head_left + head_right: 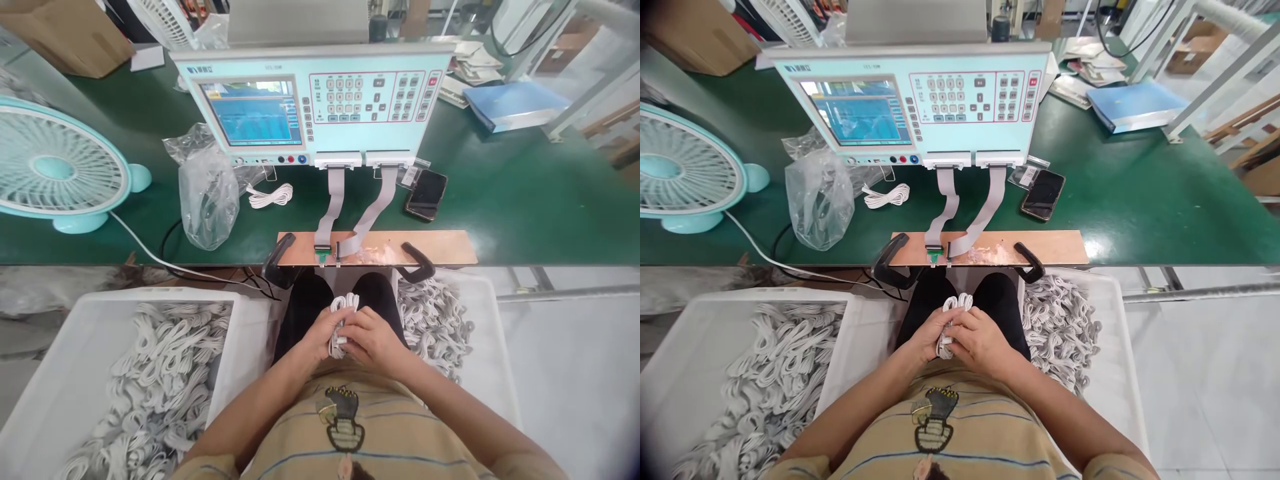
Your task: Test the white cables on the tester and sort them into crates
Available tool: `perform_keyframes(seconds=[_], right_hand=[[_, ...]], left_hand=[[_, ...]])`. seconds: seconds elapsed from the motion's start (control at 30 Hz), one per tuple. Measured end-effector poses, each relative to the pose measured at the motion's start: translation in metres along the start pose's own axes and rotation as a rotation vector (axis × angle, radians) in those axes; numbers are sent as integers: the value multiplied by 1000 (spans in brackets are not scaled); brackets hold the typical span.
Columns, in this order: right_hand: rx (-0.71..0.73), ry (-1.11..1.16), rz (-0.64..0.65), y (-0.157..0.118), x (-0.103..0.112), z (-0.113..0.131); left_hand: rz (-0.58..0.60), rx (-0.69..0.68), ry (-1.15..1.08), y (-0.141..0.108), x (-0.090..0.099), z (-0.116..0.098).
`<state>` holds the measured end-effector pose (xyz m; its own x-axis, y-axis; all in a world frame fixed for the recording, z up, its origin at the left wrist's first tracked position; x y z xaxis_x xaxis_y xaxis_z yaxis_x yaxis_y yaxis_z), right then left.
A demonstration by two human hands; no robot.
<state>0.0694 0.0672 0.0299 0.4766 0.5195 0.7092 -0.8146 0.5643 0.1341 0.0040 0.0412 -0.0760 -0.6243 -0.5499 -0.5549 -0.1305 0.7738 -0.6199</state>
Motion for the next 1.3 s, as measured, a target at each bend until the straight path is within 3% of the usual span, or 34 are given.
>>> perform_keyframes(seconds=[0.13, 0.33, 0.47, 0.6, 0.7, 0.8, 0.9, 1.0, 1.1, 1.17, 1.3], right_hand=[[-126, 48, -47, 3, 2, -13], [83, 68, 128, 7, -5, 5], [95, 34, 231, 11, -3, 13], [2, 103, 207, 18, -1, 10], [-131, 357, 192, 23, -1, -3], [-347, 662, 116, 28, -2, -29], [-446, 830, -11, 32, 0, -48], [-485, 910, -68, 37, -4, -60], [-515, 936, -69, 44, -10, -65], [-529, 925, -59, 49, -12, -64], [-567, 953, -16, 59, -16, -60]], left_hand=[[-53, -35, 4, 0, 6, -6], [49, -9, 19, 3, 2, -3], [43, 17, 39, 7, 3, 0], [25, -28, 31, 7, 4, -4], [33, -85, 25, 3, 6, -10], [61, -127, 177, 0, 16, -19], [76, -193, 348, -1, 33, -31], [73, -308, 398, -3, 45, -48], [73, -498, 580, -11, 41, -73], [146, -695, 824, -20, 22, -91], [481, -1122, 1301, -42, -29, -106]])
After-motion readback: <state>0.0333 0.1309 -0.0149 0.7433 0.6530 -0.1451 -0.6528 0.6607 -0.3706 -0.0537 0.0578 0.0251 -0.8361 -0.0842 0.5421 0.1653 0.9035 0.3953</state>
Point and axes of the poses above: each hand's wrist, its own y-axis towards the middle knuckle, its own x-axis out of the back of the hand, z = x × y, the point moved 8 cm from there along y, towards the middle knuckle, and after that the axes turned 11 degrees about -x, right-handed, at the moved point
